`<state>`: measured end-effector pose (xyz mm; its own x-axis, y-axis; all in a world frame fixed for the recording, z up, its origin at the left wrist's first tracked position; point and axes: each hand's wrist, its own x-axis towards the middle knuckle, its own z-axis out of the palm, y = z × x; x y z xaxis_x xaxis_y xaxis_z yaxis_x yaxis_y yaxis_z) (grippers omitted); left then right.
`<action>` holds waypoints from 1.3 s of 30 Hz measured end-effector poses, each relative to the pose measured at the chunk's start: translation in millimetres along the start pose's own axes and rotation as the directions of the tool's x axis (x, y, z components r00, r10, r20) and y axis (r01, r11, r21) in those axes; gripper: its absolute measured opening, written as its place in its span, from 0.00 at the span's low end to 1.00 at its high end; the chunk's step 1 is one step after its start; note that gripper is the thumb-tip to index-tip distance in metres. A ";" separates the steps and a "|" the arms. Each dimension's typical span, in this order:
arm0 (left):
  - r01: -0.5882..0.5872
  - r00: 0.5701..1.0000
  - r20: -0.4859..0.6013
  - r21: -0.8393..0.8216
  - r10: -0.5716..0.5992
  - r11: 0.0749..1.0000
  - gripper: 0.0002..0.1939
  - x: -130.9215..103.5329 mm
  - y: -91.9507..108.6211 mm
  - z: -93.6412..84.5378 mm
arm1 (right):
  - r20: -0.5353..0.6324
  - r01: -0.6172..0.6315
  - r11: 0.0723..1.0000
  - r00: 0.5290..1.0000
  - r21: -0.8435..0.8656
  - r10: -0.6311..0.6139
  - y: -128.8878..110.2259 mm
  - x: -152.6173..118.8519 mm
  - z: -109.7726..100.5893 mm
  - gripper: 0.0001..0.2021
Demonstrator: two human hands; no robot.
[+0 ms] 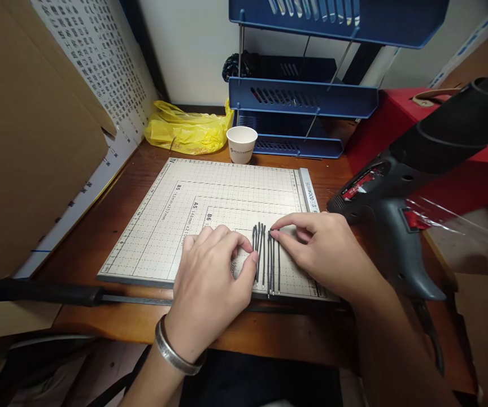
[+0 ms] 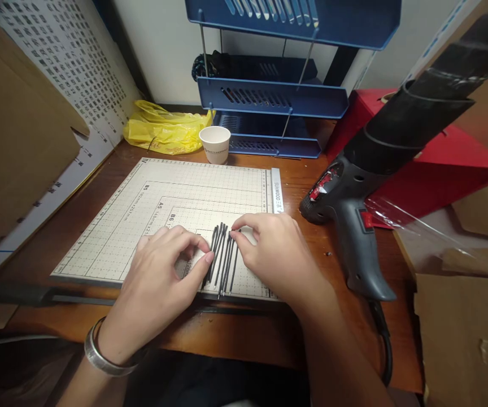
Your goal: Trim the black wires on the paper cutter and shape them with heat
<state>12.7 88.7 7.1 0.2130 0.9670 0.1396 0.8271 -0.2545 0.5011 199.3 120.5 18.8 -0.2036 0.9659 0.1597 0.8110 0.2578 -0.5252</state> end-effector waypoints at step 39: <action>0.039 0.999 0.007 -0.082 -0.038 0.996 0.13 -0.6 -1.3 -0.2 | 0.045 -0.007 0.998 0.999 -0.058 0.009 0.5 -2.4 -7.1 0.10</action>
<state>11.4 88.4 6.5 0.1848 0.9761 0.1140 0.7891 -0.2165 0.5749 204.2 118.1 24.0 -0.2208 0.9683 0.1167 0.8426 0.2496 -0.4773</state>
